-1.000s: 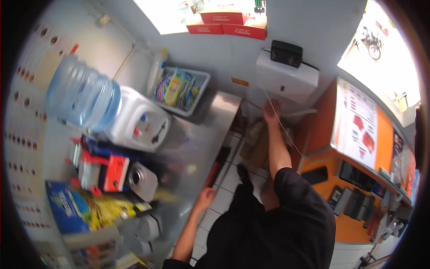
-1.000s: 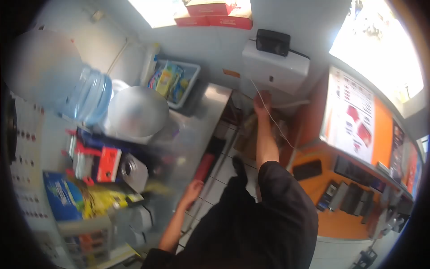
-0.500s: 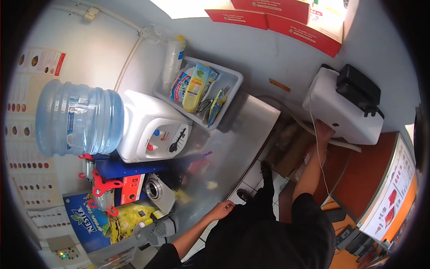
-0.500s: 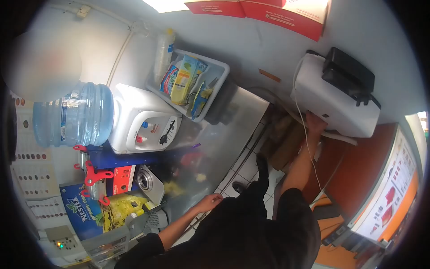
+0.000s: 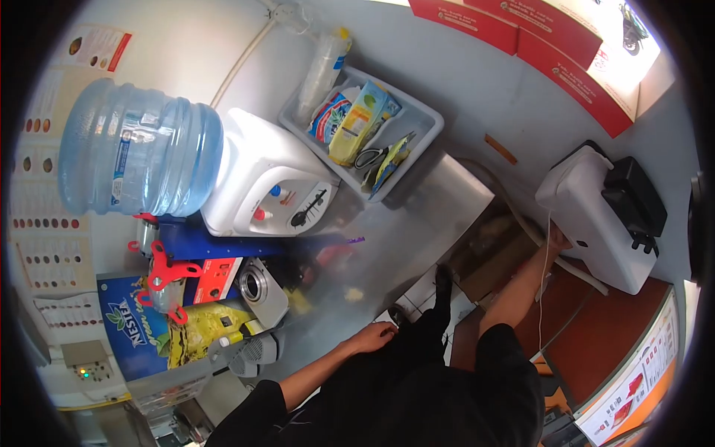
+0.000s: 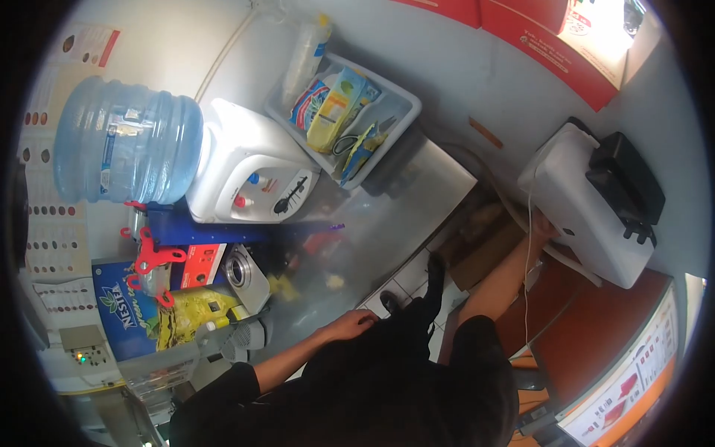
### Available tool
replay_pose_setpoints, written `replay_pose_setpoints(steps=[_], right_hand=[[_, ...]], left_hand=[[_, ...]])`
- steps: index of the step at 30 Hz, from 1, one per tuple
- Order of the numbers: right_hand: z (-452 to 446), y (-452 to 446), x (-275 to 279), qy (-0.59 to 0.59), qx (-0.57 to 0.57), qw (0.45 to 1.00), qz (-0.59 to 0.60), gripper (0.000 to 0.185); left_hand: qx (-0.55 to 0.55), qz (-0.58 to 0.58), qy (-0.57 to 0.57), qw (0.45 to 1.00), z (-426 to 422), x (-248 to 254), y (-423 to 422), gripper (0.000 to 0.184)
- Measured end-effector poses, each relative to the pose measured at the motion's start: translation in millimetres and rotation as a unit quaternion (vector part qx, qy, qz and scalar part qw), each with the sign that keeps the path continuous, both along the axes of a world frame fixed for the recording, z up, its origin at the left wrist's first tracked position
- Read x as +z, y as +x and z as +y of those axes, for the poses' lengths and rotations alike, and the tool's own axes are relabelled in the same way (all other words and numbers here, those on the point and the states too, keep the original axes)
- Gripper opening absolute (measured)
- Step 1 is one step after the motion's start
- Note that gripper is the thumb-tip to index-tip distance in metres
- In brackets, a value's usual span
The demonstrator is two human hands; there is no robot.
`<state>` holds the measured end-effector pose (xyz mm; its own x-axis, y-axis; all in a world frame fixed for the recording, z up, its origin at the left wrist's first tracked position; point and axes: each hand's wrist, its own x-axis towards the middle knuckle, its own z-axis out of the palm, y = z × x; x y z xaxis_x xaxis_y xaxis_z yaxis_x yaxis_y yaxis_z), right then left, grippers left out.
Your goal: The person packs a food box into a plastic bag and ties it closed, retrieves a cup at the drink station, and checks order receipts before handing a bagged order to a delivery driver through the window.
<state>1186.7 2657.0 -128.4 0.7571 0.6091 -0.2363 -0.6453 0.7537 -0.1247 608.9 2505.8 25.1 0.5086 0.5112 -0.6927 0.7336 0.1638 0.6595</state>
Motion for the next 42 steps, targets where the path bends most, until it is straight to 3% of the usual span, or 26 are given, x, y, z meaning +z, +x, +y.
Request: replay_pose_setpoints(steps=[3, 5, 7, 9, 11, 13, 15, 18, 21, 23, 25, 28, 31, 34, 35, 38, 40, 42], right_hand=[[-3, -17, 15, -0.015, -0.02, 1.0, -0.002, 0.053], [-12, -42, 27, 0.063, 0.056, 0.996, -0.014, 0.044], [-31, -77, 27, 0.16, 0.174, 0.971, -0.023, 0.033], [-59, -123, 27, 0.137, 0.317, 0.929, 0.135, 0.03], [-83, -159, 24, -0.008, 0.442, 0.863, 0.246, 0.029], [-103, -213, 44, -0.141, 0.506, 0.851, -0.023, 0.031], [-113, -240, 52, -0.239, 0.576, 0.78, -0.059, 0.023], [-81, -264, 123, -0.244, 0.647, 0.665, -0.283, 0.01], [-11, -283, 197, -0.209, 0.571, 0.595, -0.526, 0.013], [45, -290, 246, -0.164, 0.471, 0.642, -0.583, 0.015], [110, -307, 300, -0.112, 0.361, 0.65, -0.66, 0.01], [190, -355, 374, -0.05, 0.321, 0.541, -0.775, 0.019], [227, -427, 387, 0.019, 0.406, 0.297, -0.864, 0.025], [197, -497, 395, 0.134, 0.383, 0.175, -0.897, 0.028], [187, -512, 407, 0.119, 0.421, 0.215, -0.873, 0.029], [243, -514, 417, -0.036, 0.345, 0.45, -0.823, 0.026], [326, -488, 419, -0.161, 0.213, 0.524, -0.809, 0.027], [442, -449, 365, -0.314, 0.018, 0.453, -0.834, 0.032]], left_hand=[[0.012, -0.019, 0.009, 1.0, -2, 4, -5, 0.024], [0.022, -0.045, -0.019, 0.999, 7, 9, -5, 0.022], [0.169, -0.118, -0.041, 0.978, 25, 23, -7, 0.02], [0.316, -0.179, -0.061, 0.93, 32, 34, -23, 0.02], [0.421, -0.171, 0.044, 0.89, 34, 16, -49, 0.023], [0.507, -0.156, 0.114, 0.84, 36, 8, -70, 0.028], [0.524, -0.116, 0.154, 0.83, 39, 17, -81, 0.03], [0.565, -0.141, 0.193, 0.79, 35, 3, -92, 0.028], [0.56, -0.198, 0.225, 0.772, 38, 7, -87, 0.014], [0.571, -0.223, 0.226, 0.757, 35, 20, -77, 0.008], [0.551, -0.206, 0.224, 0.777, 31, 23, -78, 0.013], [0.517, -0.174, 0.229, 0.806, 15, 25, -89, 0.015], [0.521, -0.164, 0.24, 0.803, 6, 20, -95, 0.015], [0.539, -0.142, 0.274, 0.784, -6, 38, -100, 0.015], [0.537, -0.14, 0.286, 0.781, -10, 51, -103, 0.015], [0.593, -0.151, 0.295, 0.733, -25, 56, -112, 0.016], [0.604, -0.077, 0.287, 0.74, -42, 60, -125, 0.016], [0.63, -0.078, 0.296, 0.714, -63, 52, -135, 0.016]])
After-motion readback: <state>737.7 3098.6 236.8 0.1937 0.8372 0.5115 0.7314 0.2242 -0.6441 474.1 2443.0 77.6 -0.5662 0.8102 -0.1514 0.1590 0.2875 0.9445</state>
